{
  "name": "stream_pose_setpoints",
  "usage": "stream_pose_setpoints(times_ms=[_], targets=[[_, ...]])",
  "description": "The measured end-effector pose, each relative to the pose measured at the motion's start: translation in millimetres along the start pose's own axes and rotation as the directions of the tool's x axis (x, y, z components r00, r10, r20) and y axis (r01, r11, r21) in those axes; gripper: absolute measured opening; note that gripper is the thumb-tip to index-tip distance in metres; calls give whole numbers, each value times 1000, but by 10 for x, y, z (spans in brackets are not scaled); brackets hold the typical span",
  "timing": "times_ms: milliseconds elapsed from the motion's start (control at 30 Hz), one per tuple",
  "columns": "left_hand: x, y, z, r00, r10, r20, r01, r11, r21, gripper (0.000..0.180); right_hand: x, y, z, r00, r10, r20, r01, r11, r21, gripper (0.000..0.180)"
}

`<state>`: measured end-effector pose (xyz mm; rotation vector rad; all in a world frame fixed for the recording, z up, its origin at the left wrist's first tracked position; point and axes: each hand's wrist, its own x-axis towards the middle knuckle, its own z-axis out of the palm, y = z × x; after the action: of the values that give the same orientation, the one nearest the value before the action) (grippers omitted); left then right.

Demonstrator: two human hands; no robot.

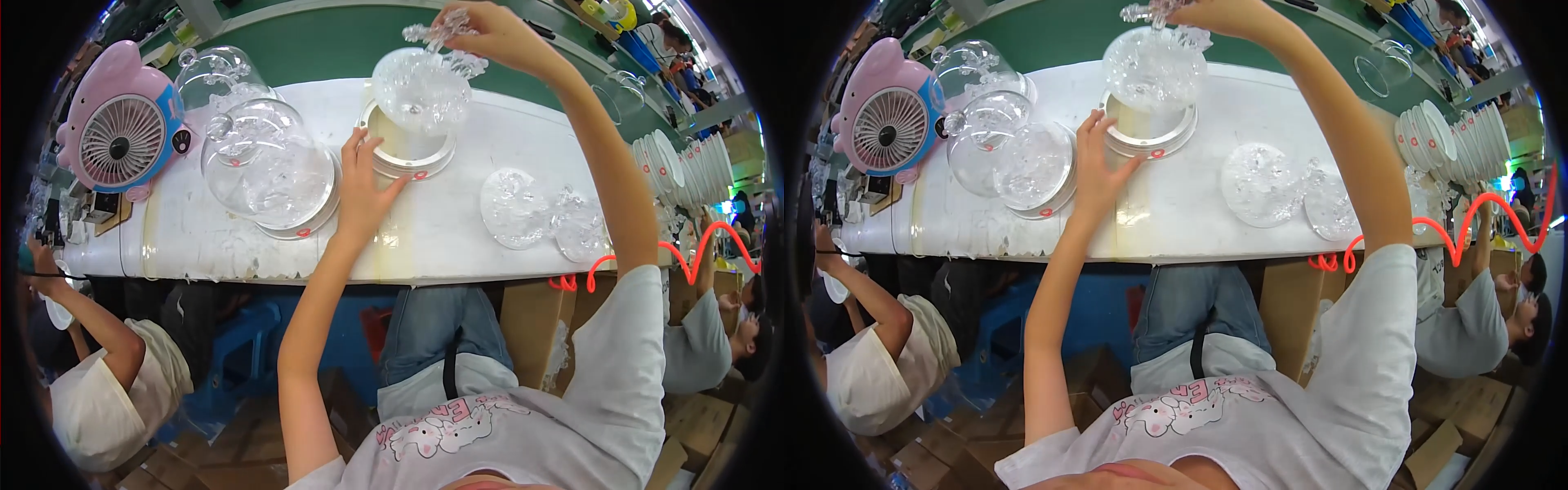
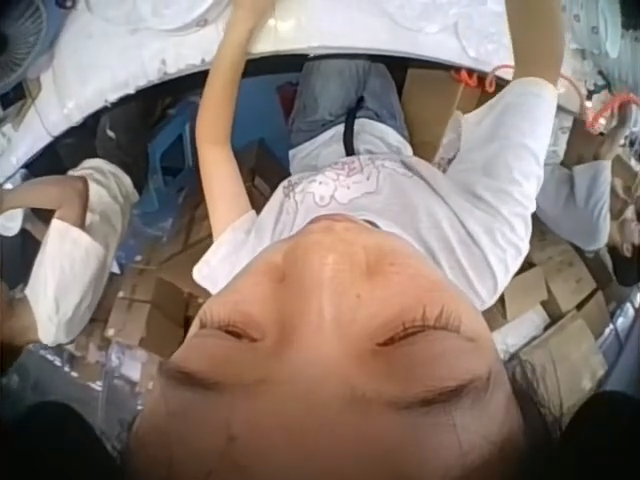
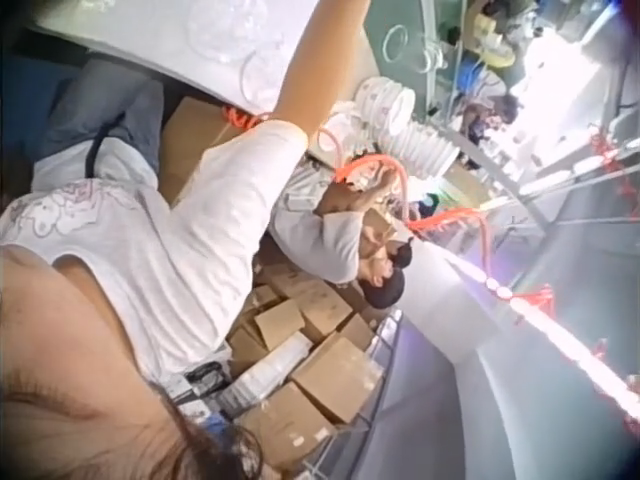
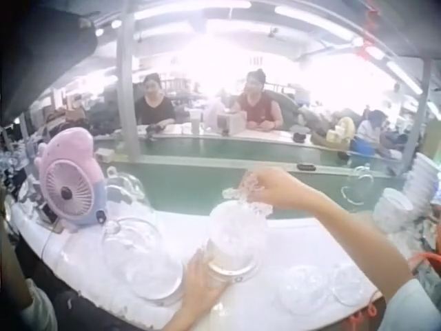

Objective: Assembling decorative light fixtures by cleaning components with an air duster and placing glass domes onto bases.

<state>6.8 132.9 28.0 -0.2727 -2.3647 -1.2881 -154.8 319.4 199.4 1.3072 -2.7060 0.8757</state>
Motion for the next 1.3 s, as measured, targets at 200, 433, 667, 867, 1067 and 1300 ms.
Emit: stream_pose_setpoints(times_ms=[200, 433, 667, 867, 1067, 1300], targets=[[19, 23, 47, 999, -13, -43, 13, 1000, 1, 94, -32, -55, 341, 986, 127, 107, -125, 992, -27, 21], [34, -51, 66, 999, -47, -1, 47, 999, 15, 97, 10, -143, 490, 987, 145, 73, -138, 987, -83, 25], [75, 25, 75, 995, -100, 3, 100, 995, 17, 95, 21, 7, 485, 986, 164, 38, -155, 972, -175, 25], [56, -21, 77, 997, -73, 13, 72, 996, 61, 95, 93, -54, 581, 987, 159, -6, -157, 964, -214, 28], [53, -2, 77, 995, -100, 22, 99, 995, 27, 98, 101, 14, 547, 994, 74, 78, -62, 987, -149, 28], [45, 8, 85, 998, -63, 6, 62, 996, 66, 98, 52, -34, 609, 989, 140, 51, -124, 965, -232, 28]])
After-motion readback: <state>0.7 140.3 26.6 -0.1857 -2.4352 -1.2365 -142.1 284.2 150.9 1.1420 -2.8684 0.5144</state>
